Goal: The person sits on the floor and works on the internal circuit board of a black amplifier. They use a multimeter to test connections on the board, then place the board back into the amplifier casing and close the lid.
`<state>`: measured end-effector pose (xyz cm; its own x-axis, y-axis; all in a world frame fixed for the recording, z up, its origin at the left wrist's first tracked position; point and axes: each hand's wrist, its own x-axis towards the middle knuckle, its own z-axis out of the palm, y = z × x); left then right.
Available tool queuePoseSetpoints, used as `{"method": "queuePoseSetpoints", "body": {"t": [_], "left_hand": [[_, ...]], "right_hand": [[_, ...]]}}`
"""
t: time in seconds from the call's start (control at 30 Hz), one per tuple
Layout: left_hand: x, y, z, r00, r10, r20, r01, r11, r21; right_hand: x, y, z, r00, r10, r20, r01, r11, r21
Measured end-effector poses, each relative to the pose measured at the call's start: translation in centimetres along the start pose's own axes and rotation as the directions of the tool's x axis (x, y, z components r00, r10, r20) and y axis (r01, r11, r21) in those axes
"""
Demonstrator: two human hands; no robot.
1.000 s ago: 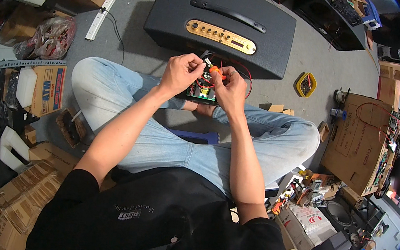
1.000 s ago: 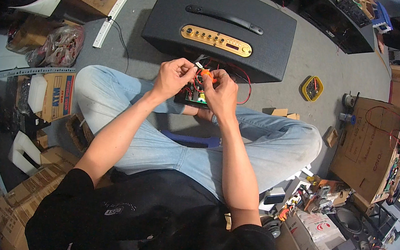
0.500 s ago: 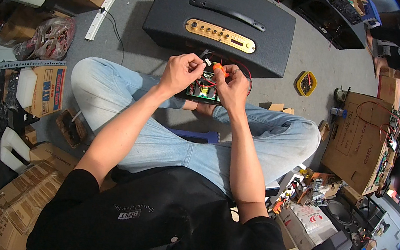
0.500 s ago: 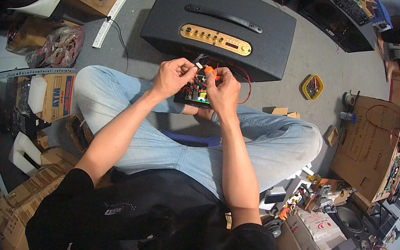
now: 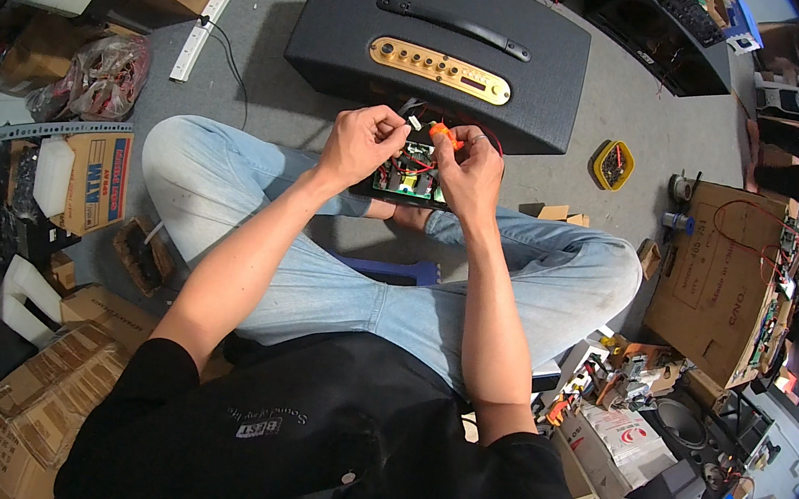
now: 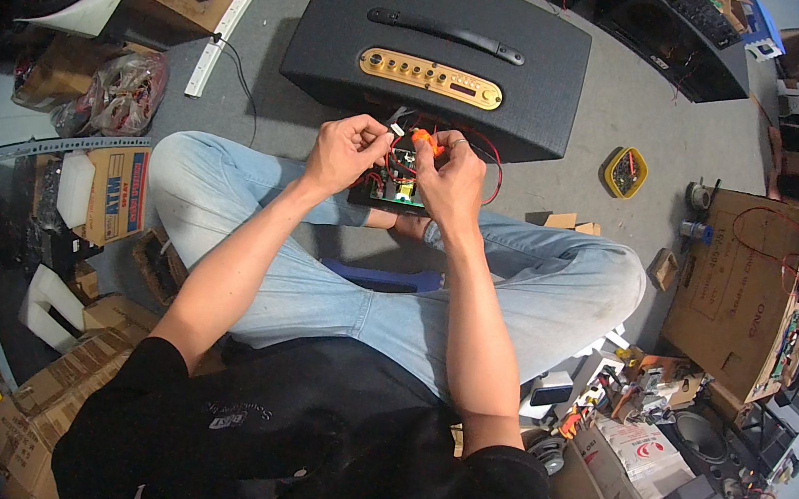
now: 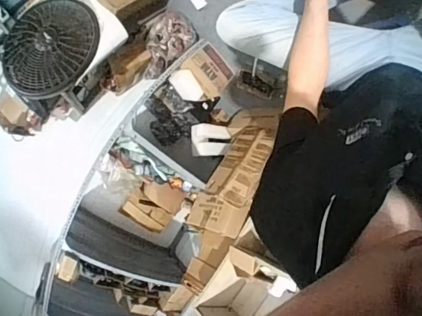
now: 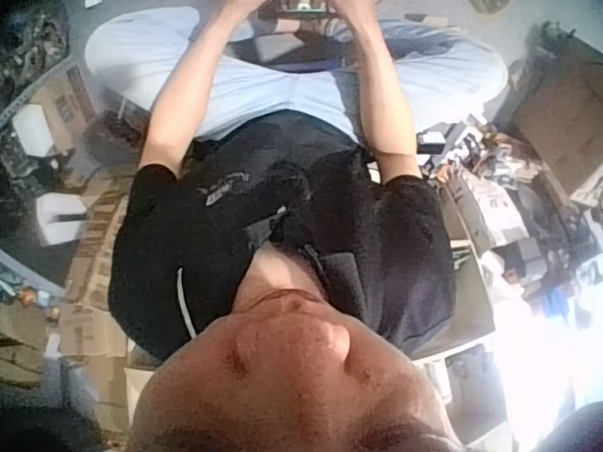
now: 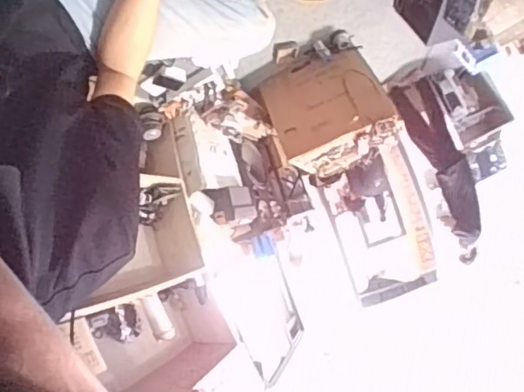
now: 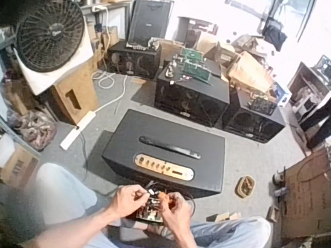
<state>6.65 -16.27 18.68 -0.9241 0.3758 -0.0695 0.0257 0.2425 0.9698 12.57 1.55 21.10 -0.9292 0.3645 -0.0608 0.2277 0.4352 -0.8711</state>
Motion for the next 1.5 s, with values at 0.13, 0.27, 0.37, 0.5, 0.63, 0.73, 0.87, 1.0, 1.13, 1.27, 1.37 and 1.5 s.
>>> {"method": "queuePoseSetpoints", "body": {"t": [0.13,0.27,0.37,0.5,0.63,0.73,0.87,1.0,1.13,1.27,1.37,1.5], "left_hand": [[-0.1,0.4,-0.1,1.0,-0.02,0.023,0.019,1.0,0.024],[0.1,-0.5,0.1,0.999,-0.031,0.023,0.032,0.998,-0.045],[0.1,-0.7,0.2,1.0,-0.021,0.007,0.022,0.998,-0.05],[0.3,-1.0,0.0,0.998,-0.01,-0.066,0.002,0.993,-0.118],[0.5,-1.8,-0.1,0.994,-0.025,-0.108,-0.009,0.952,-0.305],[0.5,-1.2,-1.0,0.987,-0.072,-0.144,0.035,0.968,-0.249],[-0.1,-1.4,-2.5,0.966,-0.124,-0.225,0.053,0.953,-0.298],[-0.7,-1.1,-3.8,0.983,-0.153,-0.102,0.088,0.881,-0.465],[-0.5,-1.3,-4.1,0.993,-0.111,-0.029,0.078,0.842,-0.533],[-0.6,-1.5,-4.9,0.982,-0.176,0.065,0.172,0.706,-0.687],[-0.5,-1.5,-4.7,0.98,-0.177,0.094,0.187,0.635,-0.749],[-0.4,-3.0,-3.5,0.967,-0.194,0.167,0.251,0.583,-0.773]], "right_hand": [[-0.2,-0.7,-0.4,0.999,-0.028,0.032,0.03,0.998,-0.057],[0.6,0.7,-0.4,0.995,0.004,-0.098,-0.001,1.0,0.029],[1.2,1.8,-1.4,0.98,-0.028,-0.198,0.058,0.987,0.148],[4.6,3.4,-5.9,0.916,-0.047,-0.399,0.155,0.957,0.245],[9.1,6.1,-9.5,0.955,0.152,-0.256,-0.092,0.968,0.234],[10.9,8.3,-9.6,0.94,0.105,-0.325,-0.1,0.995,0.031],[11.5,9.4,-8.8,0.89,-0.146,-0.431,-0.09,0.872,-0.482],[10.0,6.0,-7.1,0.881,-0.204,-0.427,0.045,0.935,-0.353],[6.6,-1.1,-2.1,0.849,-0.506,0.152,0.485,0.86,0.156],[5.8,-3.6,2.6,0.717,-0.61,0.336,0.615,0.782,0.107],[6.8,-2.7,2.9,0.761,-0.533,0.371,0.499,0.845,0.19],[7.5,-2.4,2.3,0.776,-0.437,0.455,0.395,0.899,0.189]]}}
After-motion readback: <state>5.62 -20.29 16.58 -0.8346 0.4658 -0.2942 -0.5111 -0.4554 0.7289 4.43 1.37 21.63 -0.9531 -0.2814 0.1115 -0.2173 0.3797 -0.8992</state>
